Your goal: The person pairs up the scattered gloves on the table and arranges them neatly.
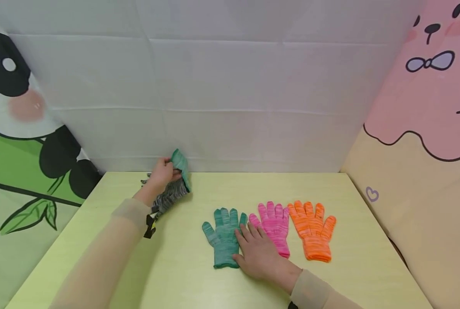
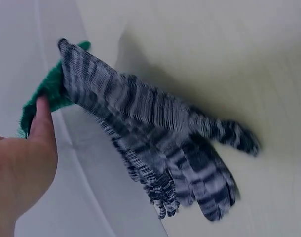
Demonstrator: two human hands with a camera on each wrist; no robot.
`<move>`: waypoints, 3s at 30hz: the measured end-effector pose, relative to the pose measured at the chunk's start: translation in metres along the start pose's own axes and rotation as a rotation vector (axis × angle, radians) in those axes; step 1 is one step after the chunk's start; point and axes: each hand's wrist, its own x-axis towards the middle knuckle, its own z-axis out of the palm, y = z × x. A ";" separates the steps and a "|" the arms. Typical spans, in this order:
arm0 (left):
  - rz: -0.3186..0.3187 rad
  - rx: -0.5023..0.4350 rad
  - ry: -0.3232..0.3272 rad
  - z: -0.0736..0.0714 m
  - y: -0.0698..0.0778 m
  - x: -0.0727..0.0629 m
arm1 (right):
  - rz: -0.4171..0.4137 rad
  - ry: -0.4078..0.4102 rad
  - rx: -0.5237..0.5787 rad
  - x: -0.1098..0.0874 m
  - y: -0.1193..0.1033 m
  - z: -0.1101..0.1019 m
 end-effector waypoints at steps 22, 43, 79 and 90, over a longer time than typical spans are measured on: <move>-0.286 -0.451 -0.039 -0.015 -0.018 -0.011 | -0.026 0.036 -0.002 -0.001 0.000 0.002; 0.220 0.987 -0.183 0.020 -0.037 -0.006 | 0.017 -0.003 -0.013 0.000 0.002 0.002; 0.184 0.872 -0.094 0.044 -0.025 0.013 | 0.011 -0.007 -0.010 0.001 0.000 0.003; 0.017 0.345 -0.165 0.024 0.008 0.008 | 0.007 0.009 -0.012 0.001 0.000 0.004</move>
